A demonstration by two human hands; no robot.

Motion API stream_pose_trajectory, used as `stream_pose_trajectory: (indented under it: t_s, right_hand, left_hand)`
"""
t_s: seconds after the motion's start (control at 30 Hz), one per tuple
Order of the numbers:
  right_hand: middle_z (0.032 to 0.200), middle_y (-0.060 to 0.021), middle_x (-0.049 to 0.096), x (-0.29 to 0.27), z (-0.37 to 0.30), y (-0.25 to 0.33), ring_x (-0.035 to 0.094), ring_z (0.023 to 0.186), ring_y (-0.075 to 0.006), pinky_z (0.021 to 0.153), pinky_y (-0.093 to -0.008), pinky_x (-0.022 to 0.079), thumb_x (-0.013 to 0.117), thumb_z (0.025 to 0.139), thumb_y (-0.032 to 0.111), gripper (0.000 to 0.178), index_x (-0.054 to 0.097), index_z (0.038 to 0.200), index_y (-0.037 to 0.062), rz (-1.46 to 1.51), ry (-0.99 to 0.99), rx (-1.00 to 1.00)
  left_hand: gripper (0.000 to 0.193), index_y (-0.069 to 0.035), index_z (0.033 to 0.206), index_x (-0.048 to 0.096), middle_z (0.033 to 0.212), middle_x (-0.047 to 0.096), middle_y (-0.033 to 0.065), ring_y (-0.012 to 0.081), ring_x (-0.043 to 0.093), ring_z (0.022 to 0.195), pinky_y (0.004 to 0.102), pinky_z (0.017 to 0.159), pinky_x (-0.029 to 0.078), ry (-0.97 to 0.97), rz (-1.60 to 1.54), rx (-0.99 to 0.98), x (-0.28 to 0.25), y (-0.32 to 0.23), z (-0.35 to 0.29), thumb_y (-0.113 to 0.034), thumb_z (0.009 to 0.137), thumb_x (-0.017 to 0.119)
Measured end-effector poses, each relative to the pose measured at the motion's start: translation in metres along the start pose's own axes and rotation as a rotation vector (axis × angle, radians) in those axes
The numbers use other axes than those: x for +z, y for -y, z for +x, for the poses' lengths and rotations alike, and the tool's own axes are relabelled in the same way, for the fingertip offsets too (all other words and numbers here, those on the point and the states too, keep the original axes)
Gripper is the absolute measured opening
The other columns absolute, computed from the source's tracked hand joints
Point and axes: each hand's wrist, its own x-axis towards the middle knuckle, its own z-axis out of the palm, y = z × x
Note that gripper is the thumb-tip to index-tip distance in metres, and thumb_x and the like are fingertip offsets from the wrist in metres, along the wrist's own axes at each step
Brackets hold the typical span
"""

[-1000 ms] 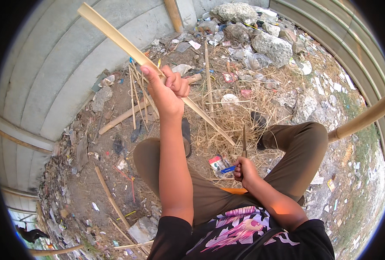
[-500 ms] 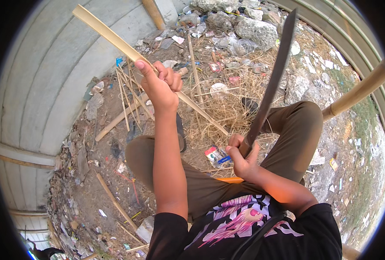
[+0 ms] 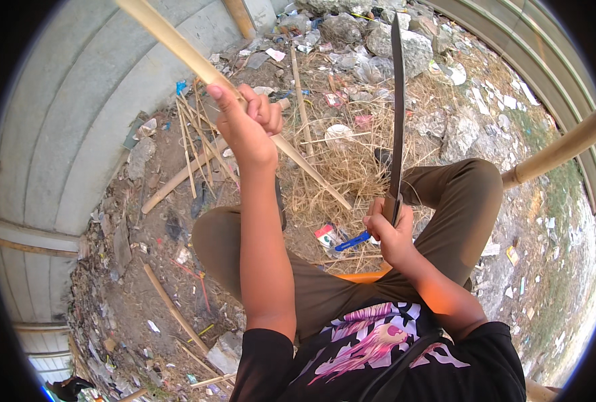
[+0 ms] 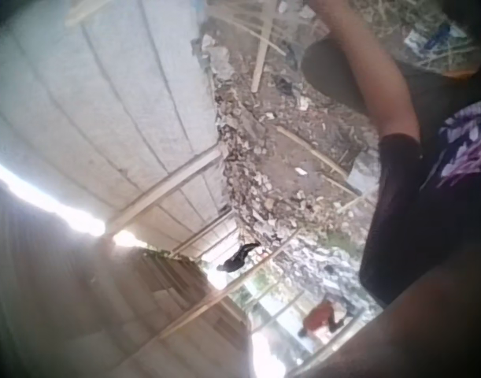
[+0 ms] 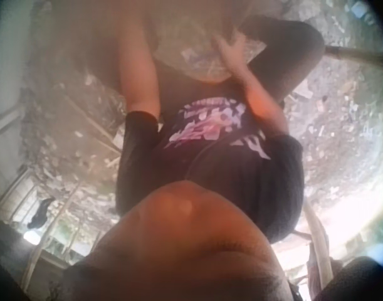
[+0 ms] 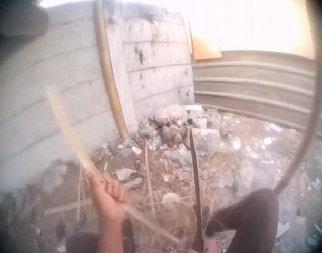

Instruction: The person sits on the ground and uses a knife to shave and sharpen a long wooden stick. They hold the stick with one hand and carefully scrape the blade along its length to create a pointed tip, occasionally rotating the stick to work on different sides.

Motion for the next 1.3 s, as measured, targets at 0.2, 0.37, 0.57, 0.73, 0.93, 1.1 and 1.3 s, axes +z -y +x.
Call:
stream_pose_trajectory:
  t_s: [0.2, 0.37, 0.57, 0.73, 0.93, 1.1, 1.3]
  right_hand:
    - [0.052, -0.0021, 0.049, -0.016, 0.000, -0.043, 0.043, 0.041, -0.0103, 0.041, -0.0280, 0.033, 0.063, 0.081, 0.012, 0.019, 0.057, 0.067, 0.0012, -0.212, -0.170, 0.236]
    - [0.050, -0.0039, 0.047, -0.007, -0.003, -0.035, 0.042, 0.037, -0.0122, 0.037, -0.0283, 0.031, 0.061, 0.082, 0.011, 0.019, 0.056, 0.066, 0.0020, 0.022, -0.272, 0.382]
    - [0.051, -0.0030, 0.050, 0.009, -0.004, -0.018, 0.045, 0.039, -0.0121, 0.039, -0.0288, 0.035, 0.063, 0.081, 0.011, 0.019, 0.056, 0.065, 0.0035, 0.056, -0.143, 0.432]
    - [0.050, -0.0029, 0.048, 0.028, -0.010, -0.008, 0.043, 0.039, -0.0122, 0.039, -0.0293, 0.033, 0.063, 0.082, 0.011, 0.022, 0.055, 0.062, 0.0045, 0.024, -0.013, 0.412]
    - [0.050, 0.0003, 0.048, 0.044, -0.016, 0.002, 0.044, 0.039, -0.0092, 0.038, -0.0280, 0.033, 0.068, 0.084, 0.014, 0.029, 0.051, 0.061, 0.0091, 0.001, 0.047, 0.430]
    - [0.051, 0.0010, 0.048, 0.048, -0.023, 0.000, 0.044, 0.039, -0.0086, 0.038, -0.0270, 0.033, 0.068, 0.084, 0.015, 0.028, 0.051, 0.062, 0.0097, -0.057, 0.066, 0.471]
    - [0.051, 0.0006, 0.049, 0.055, -0.021, 0.002, 0.044, 0.038, -0.0096, 0.038, -0.0273, 0.034, 0.068, 0.084, 0.015, 0.027, 0.053, 0.063, 0.0080, 0.006, 0.121, 0.495]
  left_hand:
    - [0.043, -0.008, 0.083, 0.053, 0.058, 0.031, -0.0025, 0.0114, 0.032, 0.054, 0.0271, 0.052, 0.028, -0.196, 0.149, 0.664, -0.085, -0.179, -0.046, -0.045, 0.104, 0.050]
    - [0.041, -0.006, 0.114, 0.057, 0.089, 0.045, 0.0047, 0.0190, 0.047, 0.083, 0.0353, 0.083, 0.045, -0.855, 0.410, 0.871, -0.192, -0.202, -0.156, -0.046, 0.102, 0.055]
    - [0.045, -0.005, 0.119, 0.057, 0.094, 0.042, 0.0072, 0.0195, 0.048, 0.086, 0.0403, 0.085, 0.046, -1.453, -0.076, 0.444, -0.314, -0.118, -0.302, -0.045, 0.100, 0.059]
    - [0.045, 0.000, 0.123, 0.054, 0.112, 0.056, 0.0156, 0.0230, 0.061, 0.100, 0.0320, 0.086, 0.057, -1.507, -0.288, 0.224, -0.335, -0.034, -0.346, -0.036, 0.099, 0.064]
    - [0.048, 0.009, 0.125, 0.050, 0.118, 0.060, 0.0207, 0.0279, 0.064, 0.112, 0.0336, 0.101, 0.057, -1.329, -0.288, 0.256, -0.293, -0.007, -0.328, -0.023, 0.096, 0.070]
    - [0.053, 0.012, 0.130, 0.047, 0.130, 0.055, 0.0242, 0.0320, 0.061, 0.120, 0.0344, 0.105, 0.055, -1.155, -0.444, 0.357, -0.305, -0.015, -0.218, -0.018, 0.095, 0.071]
    - [0.094, 0.004, 0.153, 0.019, 0.148, 0.044, 0.0256, 0.0370, 0.045, 0.137, 0.0460, 0.110, 0.046, -0.514, -0.315, -0.296, -0.266, 0.026, -0.027, -0.027, 0.088, 0.079]
